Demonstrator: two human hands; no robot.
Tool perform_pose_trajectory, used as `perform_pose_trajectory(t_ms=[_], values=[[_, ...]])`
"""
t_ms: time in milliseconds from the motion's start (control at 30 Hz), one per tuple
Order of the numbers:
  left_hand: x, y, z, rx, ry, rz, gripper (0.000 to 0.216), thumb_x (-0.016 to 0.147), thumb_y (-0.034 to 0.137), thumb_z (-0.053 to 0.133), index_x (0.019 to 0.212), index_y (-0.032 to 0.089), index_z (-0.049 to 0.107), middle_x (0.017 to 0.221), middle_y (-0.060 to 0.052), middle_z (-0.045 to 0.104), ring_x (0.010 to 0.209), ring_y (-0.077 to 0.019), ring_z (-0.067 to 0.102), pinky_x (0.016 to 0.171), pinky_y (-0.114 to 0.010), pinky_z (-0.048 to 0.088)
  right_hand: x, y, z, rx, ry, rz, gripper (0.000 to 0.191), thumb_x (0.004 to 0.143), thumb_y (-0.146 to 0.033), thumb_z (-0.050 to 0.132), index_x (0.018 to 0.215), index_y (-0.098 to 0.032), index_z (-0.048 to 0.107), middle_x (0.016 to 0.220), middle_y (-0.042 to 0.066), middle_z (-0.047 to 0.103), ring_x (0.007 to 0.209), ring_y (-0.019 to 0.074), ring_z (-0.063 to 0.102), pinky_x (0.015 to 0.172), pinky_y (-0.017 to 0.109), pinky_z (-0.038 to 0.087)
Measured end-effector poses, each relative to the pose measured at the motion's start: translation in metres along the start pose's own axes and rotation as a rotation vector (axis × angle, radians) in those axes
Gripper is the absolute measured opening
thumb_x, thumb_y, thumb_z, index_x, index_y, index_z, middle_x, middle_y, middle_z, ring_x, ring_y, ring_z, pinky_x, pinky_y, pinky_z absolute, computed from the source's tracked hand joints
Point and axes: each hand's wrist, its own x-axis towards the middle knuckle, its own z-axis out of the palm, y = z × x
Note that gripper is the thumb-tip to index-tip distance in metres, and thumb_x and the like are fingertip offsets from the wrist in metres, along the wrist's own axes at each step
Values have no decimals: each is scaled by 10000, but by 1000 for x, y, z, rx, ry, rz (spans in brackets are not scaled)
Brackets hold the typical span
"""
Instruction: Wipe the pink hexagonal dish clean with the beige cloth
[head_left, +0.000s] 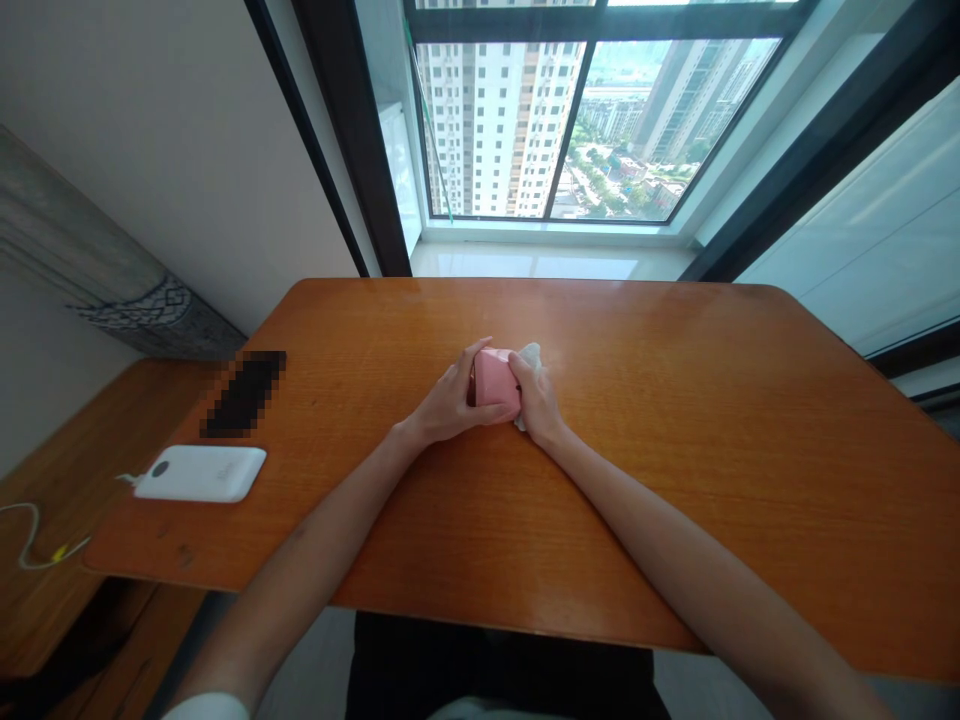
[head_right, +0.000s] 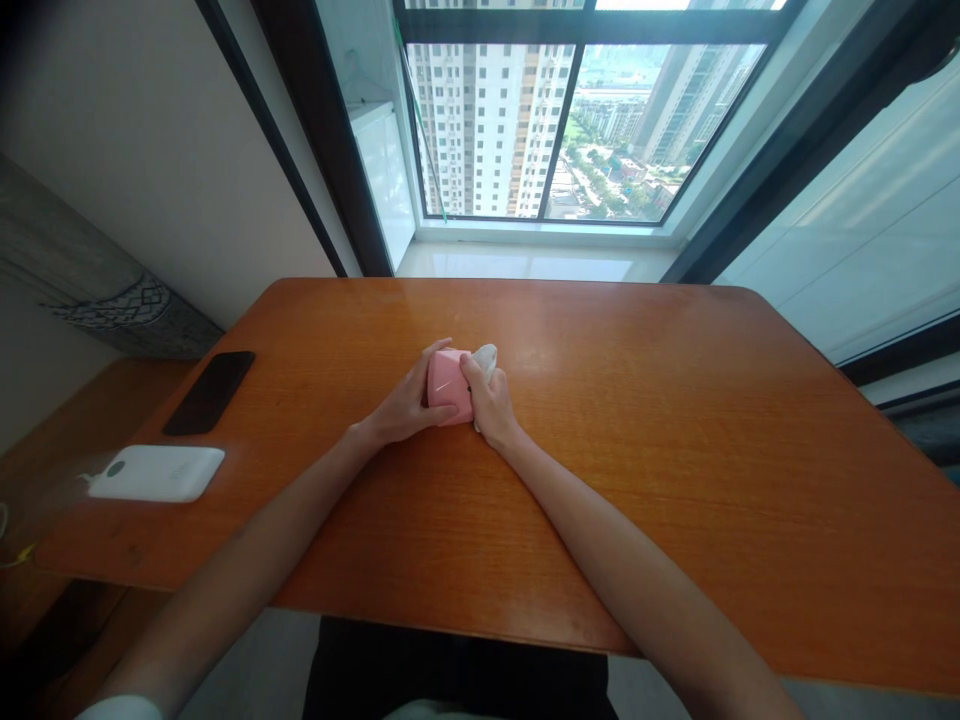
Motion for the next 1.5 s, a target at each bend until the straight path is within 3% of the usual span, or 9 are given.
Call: perform_pose_trajectory(t_ms=[133, 267, 467, 667, 833, 967, 1233, 1400, 1500], values=[[-1, -5, -8, 183, -36, 247, 1303, 741, 686, 977, 1751, 285, 259, 1785, -232, 367, 1663, -457, 407, 1339, -665, 417, 1, -1, -1, 9, 3, 6, 533, 940, -732, 659, 760, -236, 583, 691, -23, 557, 658, 149, 469, 593, 288, 400], [-1, -1, -10, 284, 8, 311, 1186, 782, 607, 974, 1719, 275, 326, 1700, -216, 498, 1593, -429, 513, 1322, -638, 451, 2, 1, -2, 8, 15, 5, 540, 938, -732, 667, 741, -240, 562, 684, -22, 545, 655, 151, 470, 589, 291, 397], [1, 8, 0, 122, 83, 91, 1134, 702, 577, 1007, 1639, 252, 459, 1574, -159, 630, 1389, -384, 676, 1229, -549, 545, -1, 2, -2, 4, 10, -14, 535, 922, -749, 674, 809, -226, 651, 732, -3, 620, 693, 168, 527, 604, 286, 436], [2, 7, 6, -112, 29, -159, 875, 932, 659, 765, 1621, 193, 492, 1422, -144, 736, 1245, -351, 747, 1118, -512, 610, -2, -1, 1, 33, 0, 34, 517, 929, -731, 683, 864, -219, 684, 736, -6, 629, 692, 165, 537, 634, 289, 477], [0, 1, -2, 22, 1, 61, 1198, 814, 708, 905, 1752, 275, 298, 1757, -202, 442, 1574, -428, 534, 1287, -595, 497, -1, -3, 1, 37, 13, 12, 511, 928, -723, 671, 809, -227, 640, 709, -16, 598, 671, 156, 507, 600, 283, 442], [-1, -4, -12, 226, -59, 217, 1436, 704, 700, 997, 1794, 290, 157, 1823, -231, 314, 1688, -462, 376, 1377, -656, 379, 0, -3, -1, 27, 12, 13, 513, 924, -725, 664, 779, -238, 599, 686, -17, 580, 652, 157, 492, 576, 289, 409], [-2, 3, -9, 229, 23, 181, 1225, 714, 602, 1015, 1697, 247, 376, 1656, -200, 560, 1523, -413, 598, 1302, -597, 495, 1, 1, -2, 18, 14, 1, 541, 932, -752, 666, 765, -242, 591, 694, -19, 560, 661, 157, 472, 589, 291, 403], [1, 0, -3, 26, 20, -26, 1149, 730, 604, 978, 1669, 227, 433, 1506, -168, 688, 1193, -345, 770, 1089, -517, 633, 0, 2, -1, 13, 15, -19, 524, 925, -742, 677, 795, -238, 612, 706, -21, 569, 678, 161, 493, 612, 290, 426], [2, -3, 0, -92, -15, -86, 1004, 837, 644, 876, 1632, 178, 477, 1451, -174, 726, 1209, -353, 766, 1075, -500, 633, 0, 3, -1, 28, 11, -7, 508, 935, -728, 678, 827, -233, 631, 728, -22, 583, 692, 159, 494, 645, 294, 449]])
